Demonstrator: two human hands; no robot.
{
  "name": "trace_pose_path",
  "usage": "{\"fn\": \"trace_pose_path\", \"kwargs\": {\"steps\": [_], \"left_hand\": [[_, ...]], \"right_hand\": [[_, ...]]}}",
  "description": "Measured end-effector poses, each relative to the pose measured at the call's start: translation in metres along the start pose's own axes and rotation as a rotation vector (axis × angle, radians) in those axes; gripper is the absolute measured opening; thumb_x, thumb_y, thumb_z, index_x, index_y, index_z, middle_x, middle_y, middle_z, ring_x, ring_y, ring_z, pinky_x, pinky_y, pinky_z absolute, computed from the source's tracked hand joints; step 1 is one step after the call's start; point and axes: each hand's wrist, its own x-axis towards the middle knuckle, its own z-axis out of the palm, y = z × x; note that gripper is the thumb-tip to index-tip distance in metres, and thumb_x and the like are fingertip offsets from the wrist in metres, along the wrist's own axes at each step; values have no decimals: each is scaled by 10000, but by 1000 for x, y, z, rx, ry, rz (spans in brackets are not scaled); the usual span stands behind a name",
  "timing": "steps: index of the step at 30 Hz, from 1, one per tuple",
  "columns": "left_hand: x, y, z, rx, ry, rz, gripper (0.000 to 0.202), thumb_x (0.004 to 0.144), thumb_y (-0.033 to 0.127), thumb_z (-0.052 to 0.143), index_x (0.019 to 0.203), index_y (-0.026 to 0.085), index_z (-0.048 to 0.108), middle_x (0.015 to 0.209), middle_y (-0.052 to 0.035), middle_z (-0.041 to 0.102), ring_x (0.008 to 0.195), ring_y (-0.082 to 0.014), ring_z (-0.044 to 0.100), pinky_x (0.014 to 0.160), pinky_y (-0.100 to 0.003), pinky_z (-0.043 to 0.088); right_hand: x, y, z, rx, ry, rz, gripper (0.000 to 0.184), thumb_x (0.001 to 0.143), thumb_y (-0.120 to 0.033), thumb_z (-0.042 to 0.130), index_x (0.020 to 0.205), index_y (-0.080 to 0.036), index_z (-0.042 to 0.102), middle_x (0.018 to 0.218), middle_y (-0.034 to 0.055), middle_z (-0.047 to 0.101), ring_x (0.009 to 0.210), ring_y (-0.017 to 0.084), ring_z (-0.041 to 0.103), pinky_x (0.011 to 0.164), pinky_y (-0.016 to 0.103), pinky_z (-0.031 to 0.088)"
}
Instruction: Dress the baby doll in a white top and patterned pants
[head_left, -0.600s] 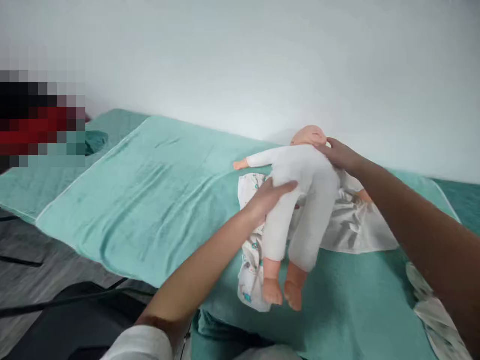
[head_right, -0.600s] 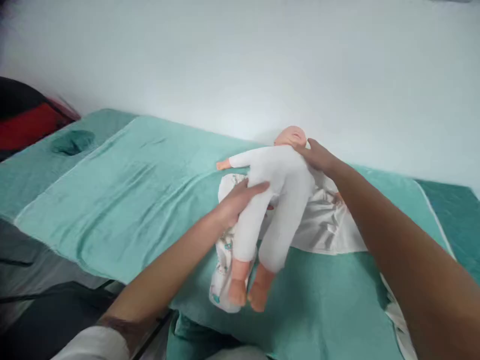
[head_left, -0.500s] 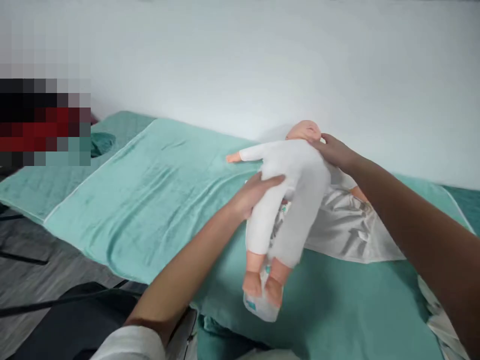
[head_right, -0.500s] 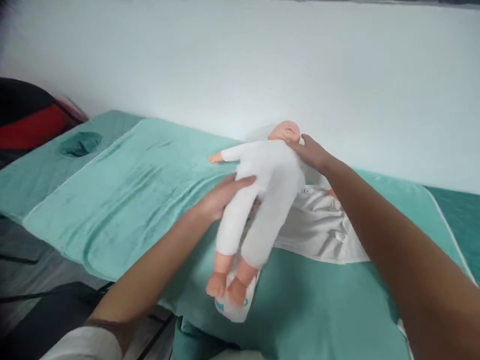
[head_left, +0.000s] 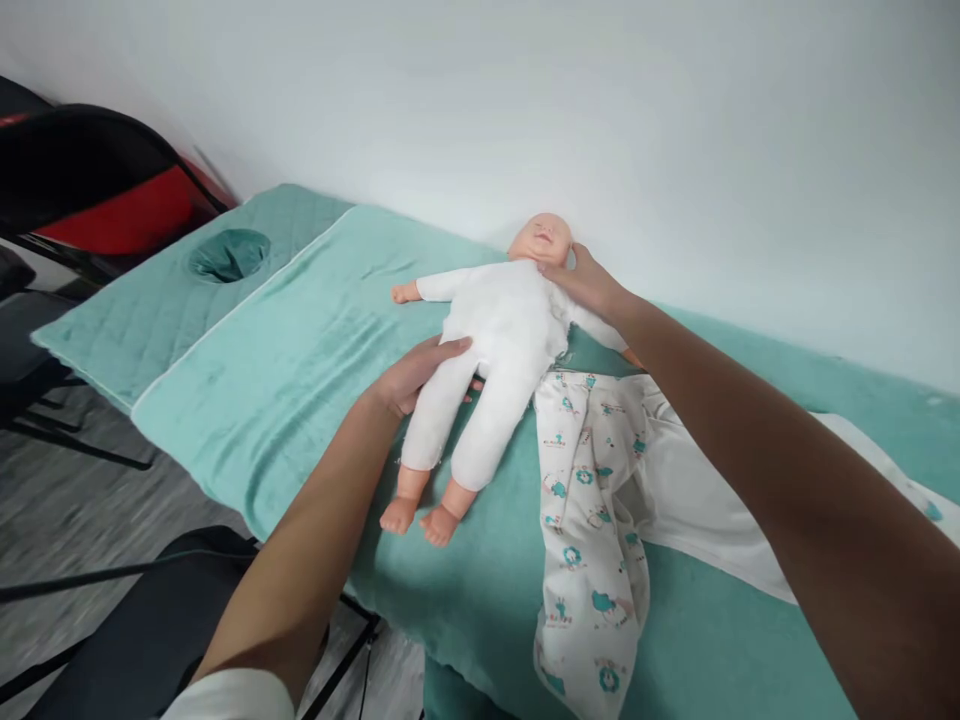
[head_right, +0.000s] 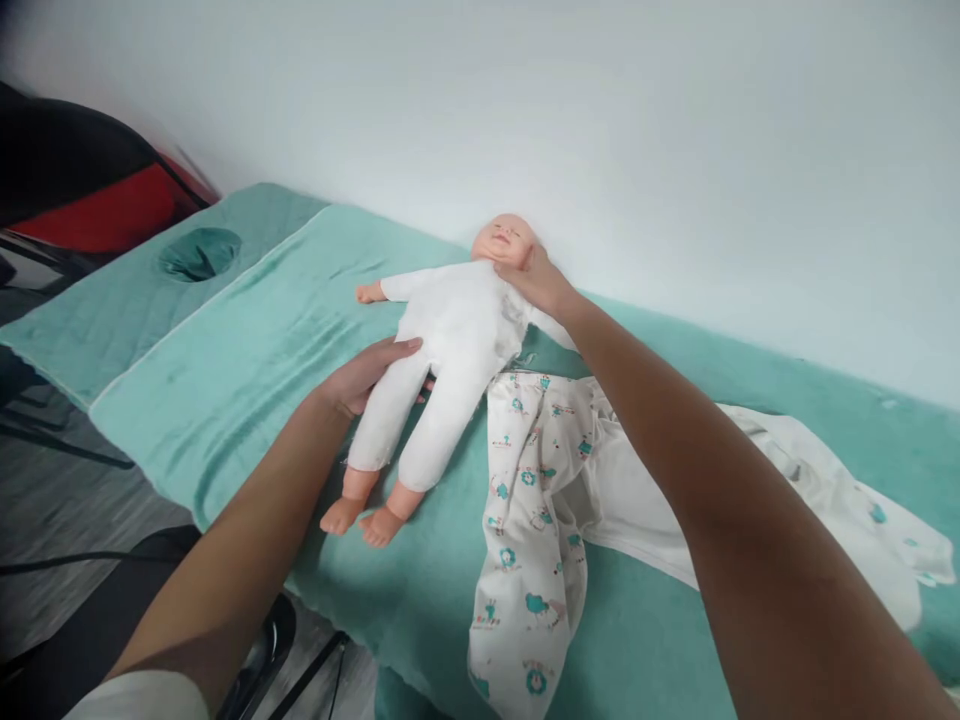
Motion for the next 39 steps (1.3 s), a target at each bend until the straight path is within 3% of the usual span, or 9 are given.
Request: {"fn": "trace_pose_path", "kwargs": {"steps": [4,9,13,18,22,27,31,34,39], "left_hand": [[-1,2,2,181,101,69,561,840,546,681,1231,151,604,1076,-143,733,886,-271,724,753,-408,607],[-36,3,43,855,706,481,364,887,382,624,1196,189,626,1185,-111,679,1091,-269,647,960,-430,526],[-80,-28,114,1205,451,572,344,968,450,497,1125,188,654,1041,-107,701,1022,-263,659,935,-400,514],[-64,-82,174,1216,307,247,684,836,520,691,1359,110,527,1268,-217,638,1134,-342,657,894,-395,530],[-48,-90,189,860,272,303,558,777,153,693,1323,139,582,1272,-136,680,1153,-276,657,970,-364,512],[-93,-76,212,779,-62,843,315,782,55,585,1051,187,682,1094,-52,703,1063,-207,632,998,-339,476],[-140,-69,240,901,132,1172,340,881,211,583,1221,209,579,1275,-119,580,1221,-255,518,1056,-410,418],[-171,-64,253,1040,181,1219,372,881,321,620,1232,222,546,1339,-130,527,1278,-300,465,1048,-448,396],[-215,-53,254,1072,181,1119,139,912,322,572,1009,226,543,997,-47,613,952,-214,580,844,-341,459]], "right_hand": [[-21,30,-35,-213,44,163,736,829,-690,622,1359,-194,497,1327,149,649,1228,321,609,1052,474,489],[-95,68,-113,-618,32,342,535,978,-611,319,793,-202,608,853,107,733,771,219,671,761,336,498],[-160,75,-153,-871,-57,385,491,904,-645,431,686,-230,578,766,60,697,724,228,618,652,326,406],[-209,61,-160,-1053,-201,314,320,855,-531,535,934,-247,656,922,63,724,808,257,628,641,323,391],[-236,36,-153,-1061,-20,165,320,911,-410,455,1090,-255,669,1114,77,729,953,284,639,725,356,433],[-295,-31,-136,-792,109,-132,292,926,-392,486,1015,-236,716,1070,57,745,954,257,658,795,346,456],[-362,-100,-116,-655,34,-367,286,942,-385,505,945,-247,756,986,46,747,931,234,660,805,333,456],[-411,-143,-106,-657,-12,-417,258,940,-389,529,925,-277,760,958,19,742,912,224,654,792,336,444],[-468,-175,-106,-705,18,-249,222,893,-409,586,992,-269,727,933,22,734,871,238,666,767,333,461]]}}
